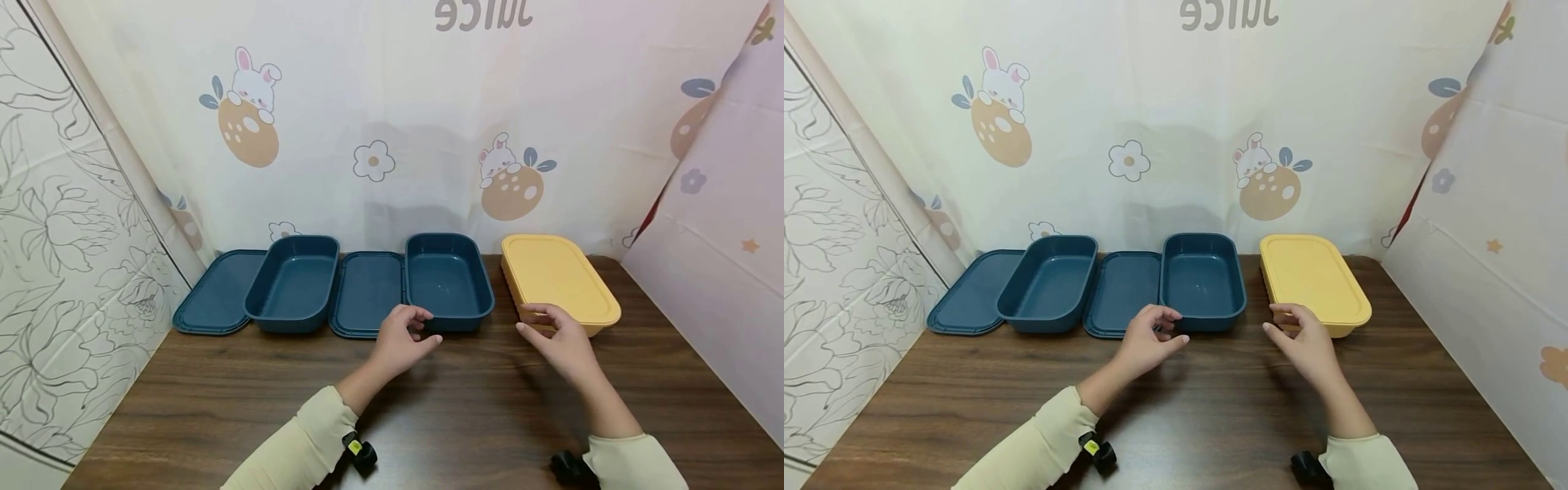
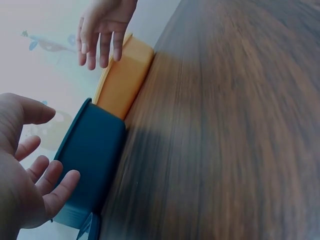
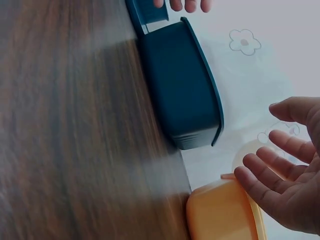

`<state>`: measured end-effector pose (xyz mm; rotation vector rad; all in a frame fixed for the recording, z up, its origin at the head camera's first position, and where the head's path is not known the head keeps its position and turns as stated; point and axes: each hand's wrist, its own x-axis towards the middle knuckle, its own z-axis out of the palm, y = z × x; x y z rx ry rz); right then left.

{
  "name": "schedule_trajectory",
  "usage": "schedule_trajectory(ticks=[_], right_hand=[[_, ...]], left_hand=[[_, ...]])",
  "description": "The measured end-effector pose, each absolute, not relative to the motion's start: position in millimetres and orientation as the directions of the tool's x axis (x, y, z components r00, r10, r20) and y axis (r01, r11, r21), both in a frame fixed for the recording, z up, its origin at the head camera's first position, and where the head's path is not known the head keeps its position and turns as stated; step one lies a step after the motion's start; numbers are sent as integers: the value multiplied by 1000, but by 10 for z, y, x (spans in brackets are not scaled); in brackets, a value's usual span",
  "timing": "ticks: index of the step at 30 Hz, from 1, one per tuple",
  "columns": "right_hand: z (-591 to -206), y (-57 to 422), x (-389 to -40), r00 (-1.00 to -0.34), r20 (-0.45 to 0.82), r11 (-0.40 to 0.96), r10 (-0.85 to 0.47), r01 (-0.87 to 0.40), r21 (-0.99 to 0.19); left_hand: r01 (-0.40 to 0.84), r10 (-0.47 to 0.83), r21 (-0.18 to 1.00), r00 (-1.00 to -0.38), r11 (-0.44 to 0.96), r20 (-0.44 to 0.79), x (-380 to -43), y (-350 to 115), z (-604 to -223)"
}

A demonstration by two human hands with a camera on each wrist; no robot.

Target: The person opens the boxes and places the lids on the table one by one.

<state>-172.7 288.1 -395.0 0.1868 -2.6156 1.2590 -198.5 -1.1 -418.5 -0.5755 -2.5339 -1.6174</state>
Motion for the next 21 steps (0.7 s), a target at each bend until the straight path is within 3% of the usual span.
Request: schedule_trajectory(ticks=[21], right_hand=[[-3883, 3133, -1631, -947, 308, 645, 96, -176, -743]], left_hand=[[440, 422, 831, -861, 339, 284, -1907, 264, -4188]])
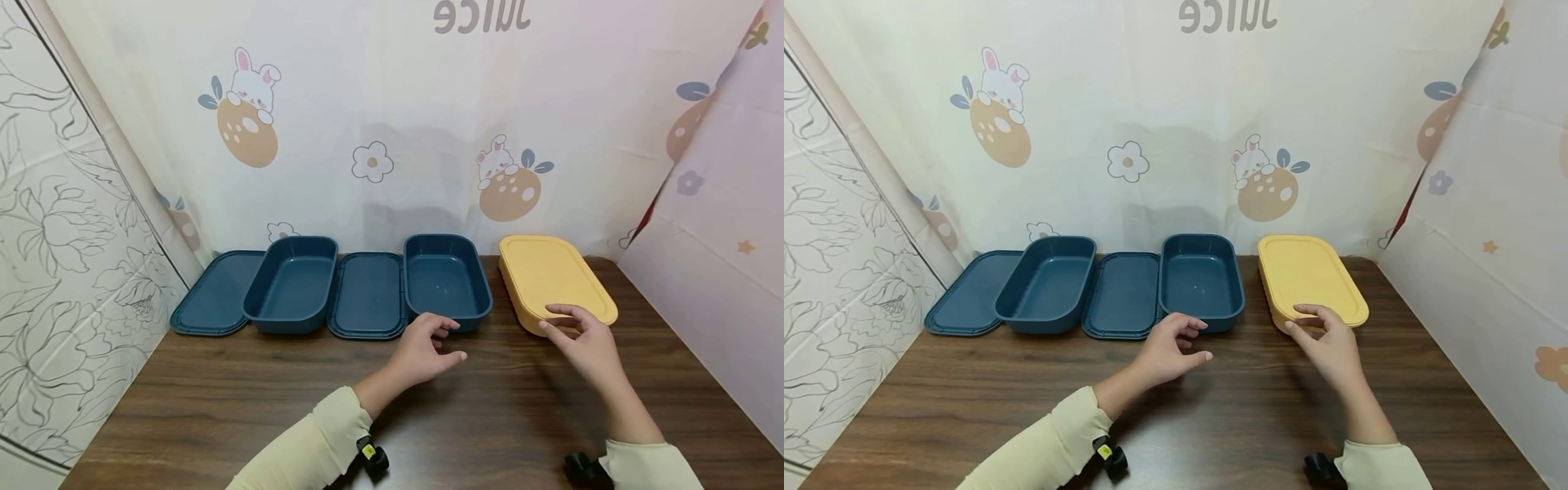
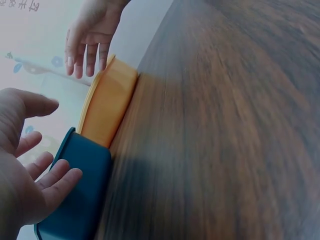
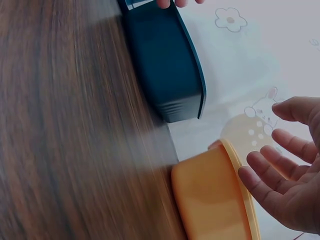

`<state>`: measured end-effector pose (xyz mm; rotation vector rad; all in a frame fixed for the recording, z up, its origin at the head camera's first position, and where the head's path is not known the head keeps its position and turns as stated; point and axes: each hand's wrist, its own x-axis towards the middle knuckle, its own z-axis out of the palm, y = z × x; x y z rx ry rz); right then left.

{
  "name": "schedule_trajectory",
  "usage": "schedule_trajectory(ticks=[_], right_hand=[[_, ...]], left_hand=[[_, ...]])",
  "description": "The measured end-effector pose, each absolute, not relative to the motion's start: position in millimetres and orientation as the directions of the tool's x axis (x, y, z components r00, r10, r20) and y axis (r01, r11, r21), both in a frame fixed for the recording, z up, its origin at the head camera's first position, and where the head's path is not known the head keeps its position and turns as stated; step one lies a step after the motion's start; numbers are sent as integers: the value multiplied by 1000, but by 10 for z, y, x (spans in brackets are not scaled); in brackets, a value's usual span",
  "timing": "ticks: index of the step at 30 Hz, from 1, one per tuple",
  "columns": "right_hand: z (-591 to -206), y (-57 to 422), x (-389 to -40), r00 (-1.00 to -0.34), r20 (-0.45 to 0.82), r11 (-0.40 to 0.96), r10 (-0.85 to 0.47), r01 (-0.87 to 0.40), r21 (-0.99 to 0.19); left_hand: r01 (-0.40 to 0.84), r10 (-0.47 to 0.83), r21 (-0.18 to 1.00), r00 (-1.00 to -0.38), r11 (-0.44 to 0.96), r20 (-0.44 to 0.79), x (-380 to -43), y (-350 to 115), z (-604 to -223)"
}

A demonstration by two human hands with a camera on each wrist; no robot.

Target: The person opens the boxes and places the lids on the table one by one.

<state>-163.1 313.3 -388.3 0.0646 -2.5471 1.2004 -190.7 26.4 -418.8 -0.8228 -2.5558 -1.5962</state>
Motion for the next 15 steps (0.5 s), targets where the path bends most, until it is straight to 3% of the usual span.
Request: schedule_trajectory(ticks=[15], right_hand=[[-3936, 3334, -1612, -926, 337, 640, 170, -156, -752]], left_hand=[[469, 463, 810, -839, 353, 284, -1875, 394, -4244]])
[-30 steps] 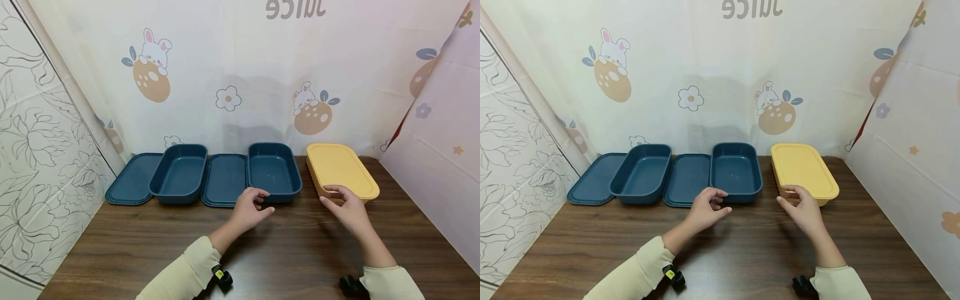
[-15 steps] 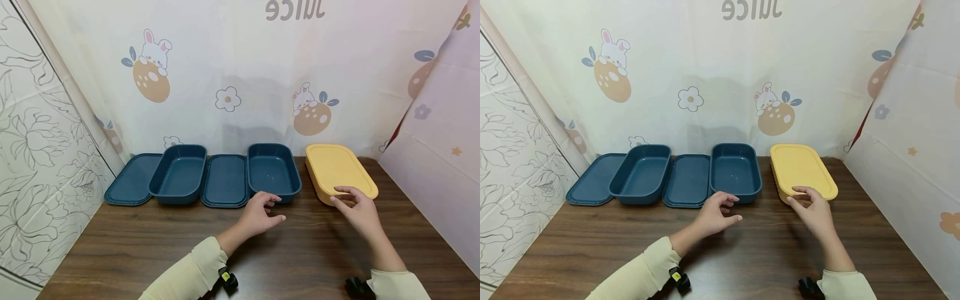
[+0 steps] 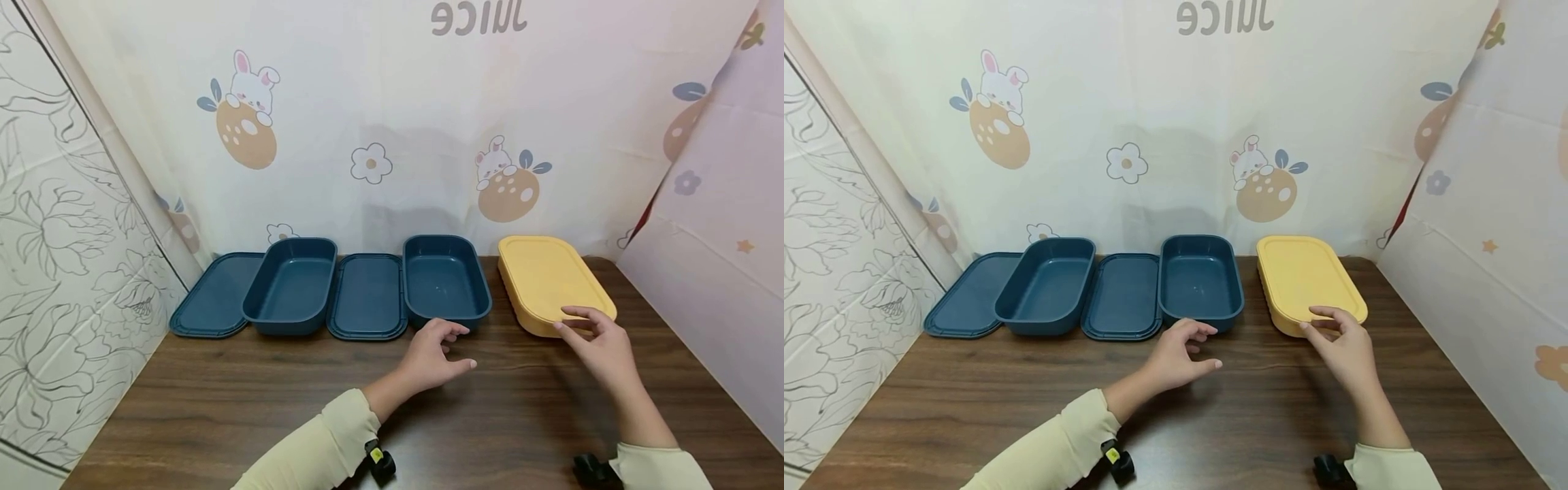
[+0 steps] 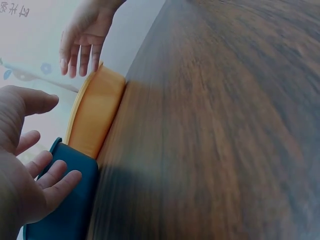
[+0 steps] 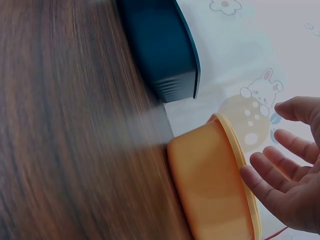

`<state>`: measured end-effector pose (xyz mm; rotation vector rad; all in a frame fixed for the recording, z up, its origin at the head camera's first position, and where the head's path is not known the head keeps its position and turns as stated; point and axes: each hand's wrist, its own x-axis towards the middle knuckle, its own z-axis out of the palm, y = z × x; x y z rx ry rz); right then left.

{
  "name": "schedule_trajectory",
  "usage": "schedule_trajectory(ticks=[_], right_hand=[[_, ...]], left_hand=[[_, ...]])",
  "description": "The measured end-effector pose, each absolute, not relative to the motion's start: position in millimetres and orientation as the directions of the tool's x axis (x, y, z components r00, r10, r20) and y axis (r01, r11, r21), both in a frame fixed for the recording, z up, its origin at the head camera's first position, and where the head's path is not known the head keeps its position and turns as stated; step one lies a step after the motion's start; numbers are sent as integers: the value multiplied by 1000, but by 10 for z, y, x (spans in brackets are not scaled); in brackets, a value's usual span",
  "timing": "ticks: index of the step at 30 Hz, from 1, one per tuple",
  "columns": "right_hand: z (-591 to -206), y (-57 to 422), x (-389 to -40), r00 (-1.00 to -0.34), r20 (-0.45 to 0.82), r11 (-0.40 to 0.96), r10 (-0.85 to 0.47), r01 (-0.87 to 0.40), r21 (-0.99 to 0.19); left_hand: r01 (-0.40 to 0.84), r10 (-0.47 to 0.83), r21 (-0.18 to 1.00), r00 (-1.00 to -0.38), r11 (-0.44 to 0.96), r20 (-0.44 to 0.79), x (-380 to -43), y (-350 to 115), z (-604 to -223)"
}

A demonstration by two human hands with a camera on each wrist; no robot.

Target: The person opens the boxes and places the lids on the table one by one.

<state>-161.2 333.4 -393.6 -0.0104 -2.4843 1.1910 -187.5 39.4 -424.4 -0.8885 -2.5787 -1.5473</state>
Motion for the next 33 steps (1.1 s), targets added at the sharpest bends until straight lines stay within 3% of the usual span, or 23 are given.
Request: schedule_trajectory(ticks=[33], right_hand=[[-3996, 3775, -1601, -876, 279, 549, 394, -19, -836]], left_hand=[[401, 459, 856, -859, 325, 228, -1843, 904, -4290]])
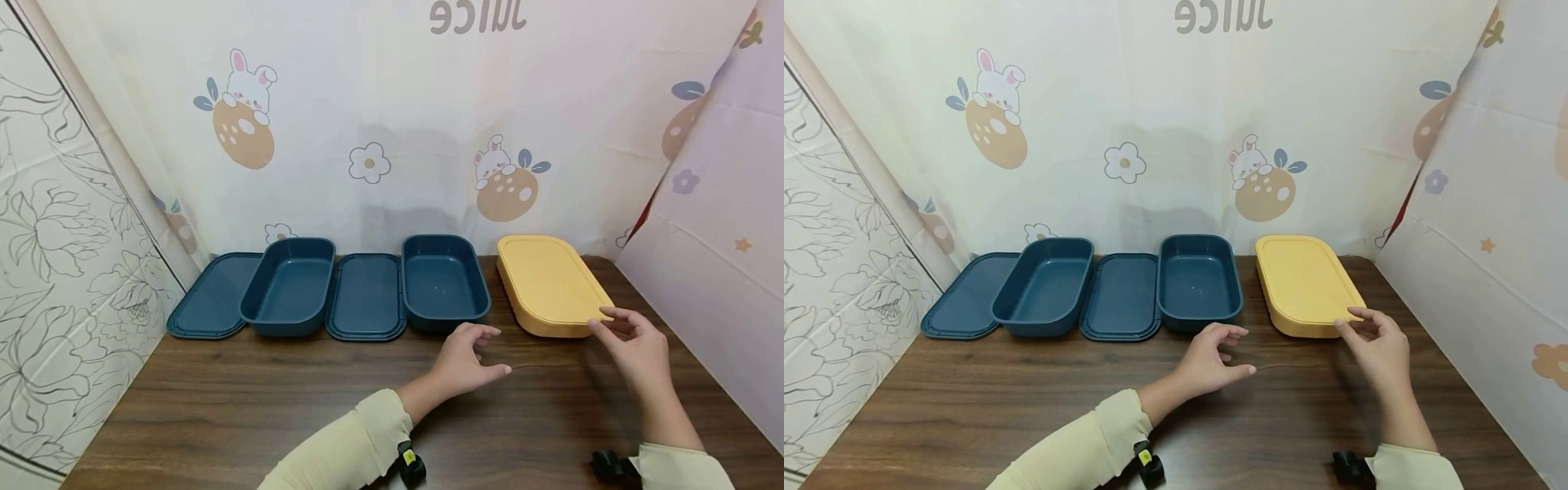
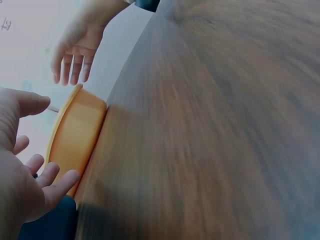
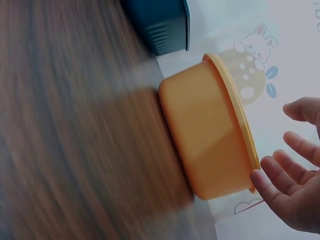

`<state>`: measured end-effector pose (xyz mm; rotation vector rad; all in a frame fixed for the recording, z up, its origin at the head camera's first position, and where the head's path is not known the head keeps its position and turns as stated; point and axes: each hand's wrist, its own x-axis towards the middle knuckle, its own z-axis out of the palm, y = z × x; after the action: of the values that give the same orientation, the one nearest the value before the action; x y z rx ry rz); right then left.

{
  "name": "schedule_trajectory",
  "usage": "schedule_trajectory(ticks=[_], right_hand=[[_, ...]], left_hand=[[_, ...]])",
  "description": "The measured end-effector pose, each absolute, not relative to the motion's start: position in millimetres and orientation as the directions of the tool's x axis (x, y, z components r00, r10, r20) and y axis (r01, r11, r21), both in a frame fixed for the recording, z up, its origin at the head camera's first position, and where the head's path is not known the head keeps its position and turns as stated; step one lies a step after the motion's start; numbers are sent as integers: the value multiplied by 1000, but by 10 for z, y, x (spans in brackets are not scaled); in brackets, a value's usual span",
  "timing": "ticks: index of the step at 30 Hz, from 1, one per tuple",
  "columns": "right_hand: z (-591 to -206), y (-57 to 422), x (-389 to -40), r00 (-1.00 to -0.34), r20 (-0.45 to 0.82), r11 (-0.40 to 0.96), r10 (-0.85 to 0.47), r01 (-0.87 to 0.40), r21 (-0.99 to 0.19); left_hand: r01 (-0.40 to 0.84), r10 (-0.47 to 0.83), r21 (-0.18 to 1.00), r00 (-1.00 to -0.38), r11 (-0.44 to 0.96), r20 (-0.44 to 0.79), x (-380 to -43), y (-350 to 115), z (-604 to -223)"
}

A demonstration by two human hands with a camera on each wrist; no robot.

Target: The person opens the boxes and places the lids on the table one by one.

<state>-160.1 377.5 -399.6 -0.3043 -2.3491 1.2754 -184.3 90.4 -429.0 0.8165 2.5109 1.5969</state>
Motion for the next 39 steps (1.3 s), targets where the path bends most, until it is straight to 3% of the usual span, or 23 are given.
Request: schedule_trajectory(ticks=[11, 27, 35, 39], right_hand=[[-4053, 3965, -1656, -835, 228, 434, 501, 15, -901], [-4174, 4171, -1747, -883, 152, 386, 444, 35, -922], [-4232, 4232, -1860, -920, 84, 102, 383, -49, -994], [-4254, 4251, -1916, -938, 83, 36, 338, -75, -997]], left_hand=[[229, 359, 948, -923, 222, 139, -1774, 1163, -4311], [118, 187, 985, -978, 125, 93, -1861, 1551, -4388], [67, 125, 992, -991, 104, 54, -1950, 1744, -4376], [27, 85, 995, -996, 98, 18, -1978, 1810, -4351]])
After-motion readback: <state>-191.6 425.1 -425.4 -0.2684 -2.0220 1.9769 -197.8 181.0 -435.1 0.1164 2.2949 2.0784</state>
